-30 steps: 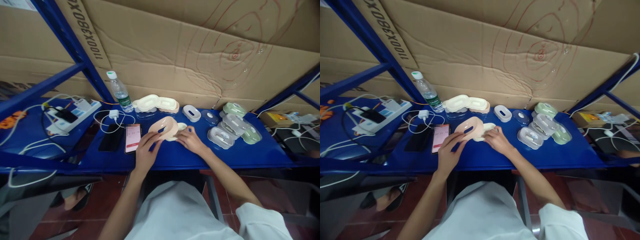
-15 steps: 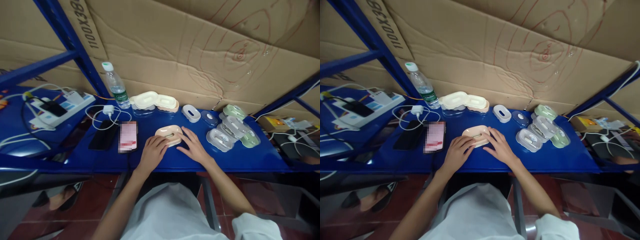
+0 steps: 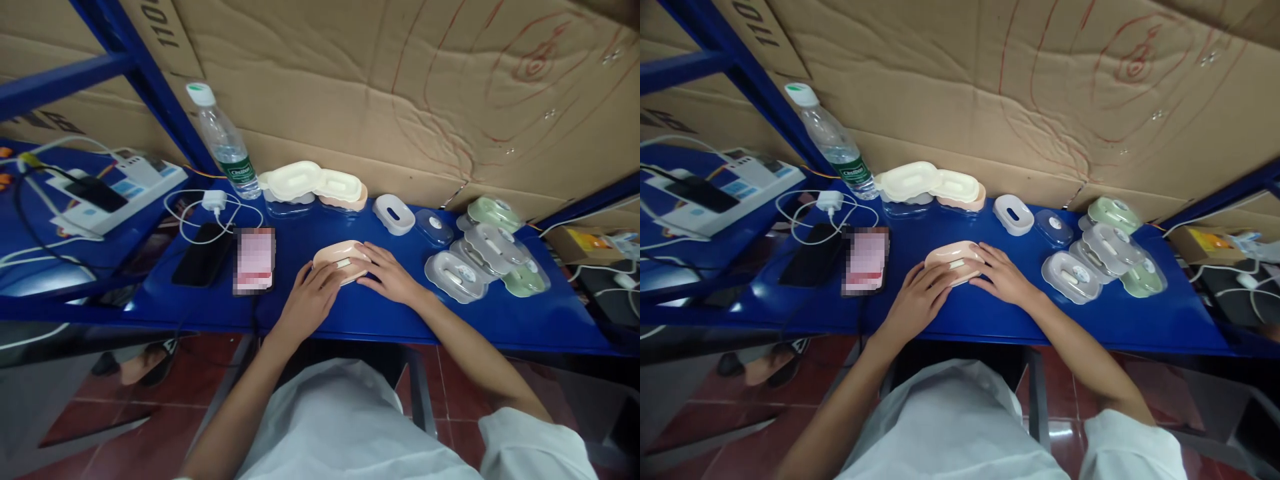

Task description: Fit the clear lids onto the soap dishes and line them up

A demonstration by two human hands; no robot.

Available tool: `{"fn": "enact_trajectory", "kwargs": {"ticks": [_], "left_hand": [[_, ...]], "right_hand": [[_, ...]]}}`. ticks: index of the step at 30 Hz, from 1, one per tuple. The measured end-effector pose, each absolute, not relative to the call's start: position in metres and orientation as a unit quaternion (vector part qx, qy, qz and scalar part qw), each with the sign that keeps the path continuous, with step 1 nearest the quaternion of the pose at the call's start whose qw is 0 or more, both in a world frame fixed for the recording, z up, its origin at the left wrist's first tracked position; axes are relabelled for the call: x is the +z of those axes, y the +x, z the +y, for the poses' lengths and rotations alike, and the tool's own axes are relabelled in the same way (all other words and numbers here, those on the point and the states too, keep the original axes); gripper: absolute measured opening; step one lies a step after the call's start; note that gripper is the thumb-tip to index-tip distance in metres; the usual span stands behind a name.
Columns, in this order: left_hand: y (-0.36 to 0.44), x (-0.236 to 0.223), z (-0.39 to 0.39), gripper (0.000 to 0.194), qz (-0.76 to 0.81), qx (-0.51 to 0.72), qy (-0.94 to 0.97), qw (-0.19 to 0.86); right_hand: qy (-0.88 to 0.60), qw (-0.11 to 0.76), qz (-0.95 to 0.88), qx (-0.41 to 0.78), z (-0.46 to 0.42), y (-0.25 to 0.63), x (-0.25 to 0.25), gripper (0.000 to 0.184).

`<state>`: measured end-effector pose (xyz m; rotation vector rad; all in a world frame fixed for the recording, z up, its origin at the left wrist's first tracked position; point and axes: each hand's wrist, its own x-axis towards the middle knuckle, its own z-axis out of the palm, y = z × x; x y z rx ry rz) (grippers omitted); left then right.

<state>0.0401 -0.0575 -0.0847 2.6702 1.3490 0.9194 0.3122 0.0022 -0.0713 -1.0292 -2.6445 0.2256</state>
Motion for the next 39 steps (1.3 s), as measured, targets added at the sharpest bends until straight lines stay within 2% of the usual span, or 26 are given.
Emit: {"fn": "enact_trajectory", "kwargs": {"ticks": [3,7,10,12,16,19,23,25,29,33,39], "left_hand": [[0.04,-0.083,-0.059,0.031,0.442,0.317,0.839,0.001],[0.038,-0.085,-0.062,0.017,0.443,0.389,0.808,0.01],[0.036,-0.086,-0.062,0.01,0.436,0.423,0.793,0.042],[0.036,-0.085,-0.062,0.008,0.436,0.431,0.789,0.053],[0.036,-0.086,-0.061,0.008,0.439,0.427,0.789,0.049],[0.038,-0.088,-0.059,0.011,0.452,0.415,0.789,0.037],[0.036,-0.086,-0.063,0.017,0.456,0.396,0.796,0.04],[0.03,-0.082,-0.068,0.018,0.455,0.378,0.805,0.046],[0.018,-0.08,-0.081,0.018,0.46,0.351,0.812,0.082],[0.012,-0.086,-0.085,0.023,0.461,0.379,0.797,0.094],[0.007,-0.091,-0.081,0.026,0.483,0.367,0.78,0.153]], "right_hand": [[-0.427,0.162,-0.889,0.028,0.004,0.317,-0.07,0.061],[-0.623,0.204,-0.754,-0.038,0.027,0.329,-0.068,0.077],[-0.705,0.146,-0.694,-0.009,0.051,0.335,-0.066,0.094],[-0.73,0.105,-0.675,-0.005,0.063,0.337,-0.065,0.098],[-0.765,0.088,-0.637,-0.015,0.068,0.334,-0.066,0.089],[-0.739,0.091,-0.667,-0.007,0.059,0.332,-0.065,0.081],[-0.694,0.12,-0.709,-0.038,0.048,0.333,-0.059,0.089],[-0.72,0.103,-0.685,-0.05,0.047,0.335,-0.058,0.091],[-0.737,0.068,-0.672,-0.01,0.043,0.338,-0.062,0.079],[-0.732,0.095,-0.674,0.006,0.038,0.339,-0.061,0.076],[-0.722,0.06,-0.688,0.039,0.038,0.344,-0.049,0.07]]}}
